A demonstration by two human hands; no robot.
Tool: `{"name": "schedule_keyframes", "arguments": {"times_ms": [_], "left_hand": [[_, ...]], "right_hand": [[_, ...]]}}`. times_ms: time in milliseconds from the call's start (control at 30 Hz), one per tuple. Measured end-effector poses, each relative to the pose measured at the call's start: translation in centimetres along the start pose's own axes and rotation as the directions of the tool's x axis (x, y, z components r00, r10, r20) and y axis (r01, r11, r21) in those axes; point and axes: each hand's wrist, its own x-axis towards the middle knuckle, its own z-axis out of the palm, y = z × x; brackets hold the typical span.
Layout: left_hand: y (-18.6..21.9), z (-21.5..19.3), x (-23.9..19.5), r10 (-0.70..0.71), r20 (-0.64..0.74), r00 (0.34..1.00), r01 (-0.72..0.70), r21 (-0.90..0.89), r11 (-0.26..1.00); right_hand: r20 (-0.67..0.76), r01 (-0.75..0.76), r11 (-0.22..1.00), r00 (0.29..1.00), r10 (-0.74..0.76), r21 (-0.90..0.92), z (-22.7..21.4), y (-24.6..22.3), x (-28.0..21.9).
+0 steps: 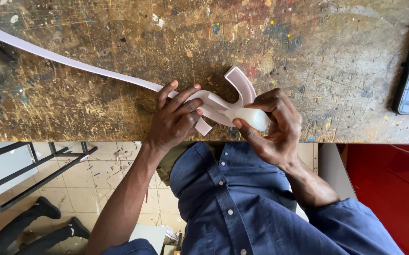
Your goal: Applying glue to the edge of a 3D letter and attaching a flexible edge strip to create the letter's depth.
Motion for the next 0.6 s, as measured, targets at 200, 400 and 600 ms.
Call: {"name": "schedule_keyframes", "arguments": {"times_ms": [200,400,600], "left_hand": [[0.1,-0.3,0.2,-0.002,0.000,1.000,0.002,-0.002,1.000],[-0.1,-0.3,0.0,0.014,0.014,1.000,-0.014,0.000,1.000],[-0.1,-0.1,0.1,0.002,-0.009,1.000,-0.002,0.017,1.000]], "right_hand": [[0.021,-0.018,1.000,1.000,0.018,0.001,-0.9,0.6,-0.2],[0.017,-0.113,0.993,0.994,0.112,0.044,-2.1,0.3,-0.3],[-0.020,-0.178,0.980,0.983,0.180,0.086,-3.4,1.3,-0.8]]}}
